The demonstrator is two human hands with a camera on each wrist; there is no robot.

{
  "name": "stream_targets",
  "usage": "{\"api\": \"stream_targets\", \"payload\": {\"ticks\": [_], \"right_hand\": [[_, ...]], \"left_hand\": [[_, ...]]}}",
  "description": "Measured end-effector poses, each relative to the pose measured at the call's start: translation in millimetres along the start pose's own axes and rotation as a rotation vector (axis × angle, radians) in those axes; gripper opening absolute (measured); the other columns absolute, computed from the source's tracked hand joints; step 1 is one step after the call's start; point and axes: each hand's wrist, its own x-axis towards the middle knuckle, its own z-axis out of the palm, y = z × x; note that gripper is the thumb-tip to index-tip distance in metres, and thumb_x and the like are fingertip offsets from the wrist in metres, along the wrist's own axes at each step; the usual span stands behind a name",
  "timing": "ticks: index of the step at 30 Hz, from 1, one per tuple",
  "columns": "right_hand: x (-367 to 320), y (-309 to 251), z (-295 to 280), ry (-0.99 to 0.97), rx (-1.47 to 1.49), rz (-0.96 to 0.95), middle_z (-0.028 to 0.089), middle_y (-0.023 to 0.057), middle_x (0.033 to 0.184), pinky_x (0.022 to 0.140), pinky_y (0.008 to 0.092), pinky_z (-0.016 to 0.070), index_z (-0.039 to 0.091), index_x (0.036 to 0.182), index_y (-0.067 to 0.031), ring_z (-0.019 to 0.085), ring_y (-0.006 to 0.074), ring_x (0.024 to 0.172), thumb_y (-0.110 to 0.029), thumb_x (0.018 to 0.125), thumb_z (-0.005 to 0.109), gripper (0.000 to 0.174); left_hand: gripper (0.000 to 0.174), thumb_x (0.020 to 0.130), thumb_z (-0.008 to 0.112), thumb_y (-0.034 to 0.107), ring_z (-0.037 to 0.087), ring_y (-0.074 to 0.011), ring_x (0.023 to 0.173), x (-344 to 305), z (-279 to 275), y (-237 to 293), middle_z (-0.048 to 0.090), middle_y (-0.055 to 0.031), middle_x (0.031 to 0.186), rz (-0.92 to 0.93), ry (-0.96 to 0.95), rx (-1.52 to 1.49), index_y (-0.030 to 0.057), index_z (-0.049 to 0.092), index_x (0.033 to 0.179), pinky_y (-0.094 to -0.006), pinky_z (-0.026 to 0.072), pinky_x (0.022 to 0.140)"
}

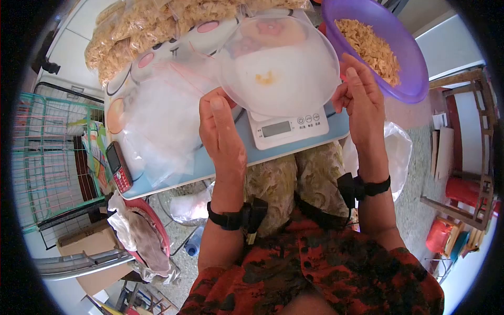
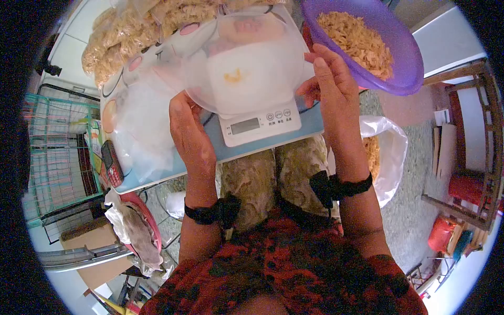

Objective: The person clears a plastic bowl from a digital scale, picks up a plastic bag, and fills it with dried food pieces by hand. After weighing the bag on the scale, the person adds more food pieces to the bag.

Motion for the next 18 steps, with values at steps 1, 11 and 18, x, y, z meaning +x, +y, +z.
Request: {"api": "stream_targets", "payload": {"ticks": [1, 11, 18], "right_hand": [[1, 9, -6, -0.016, -0.017, 0.020, 0.063, 0.0050, 0.100, 0.052, 0.0207, 0.0434, 0.054, 0.126, -0.0017, 0.057, 0.0070, 0.065, -0.021, 0.099, 0.051, 0.033], [-3, 32, -15, -0.130, -0.065, 0.003, 0.064, 0.0022, 0.092, 0.053, 0.0192, 0.0432, 0.061, 0.112, -0.0018, 0.056, 0.0051, 0.065, -0.015, 0.098, 0.053, 0.020], [-7, 32, -18, -0.137, -0.025, -0.018, 0.065, 0.0013, 0.092, 0.054, 0.0187, 0.0425, 0.061, 0.111, -0.0033, 0.055, 0.0045, 0.065, -0.013, 0.098, 0.053, 0.018]], "left_hand": [[0.052, 0.104, 0.032, 0.042, 0.055, -0.0187, 0.103, -1, 0, -1, 0.058, -0.0110, 0.110, 0.004, 0.007, -0.029, -0.0041, 0.054, 0.115, -0.0329, 0.0422, 0.095], [0.025, 0.099, 0.055, 0.025, 0.045, -0.0092, 0.075, -2, 1, 2, 0.050, 0.0022, 0.078, -0.074, 0.060, -0.335, 0.0071, 0.055, 0.081, -0.0243, 0.0384, 0.071], [0.022, 0.096, 0.059, 0.020, 0.047, -0.0104, 0.073, -1, -7, -11, 0.052, 0.0013, 0.075, -0.070, -0.013, -0.414, 0.0034, 0.059, 0.082, -0.0252, 0.0389, 0.071]]}}
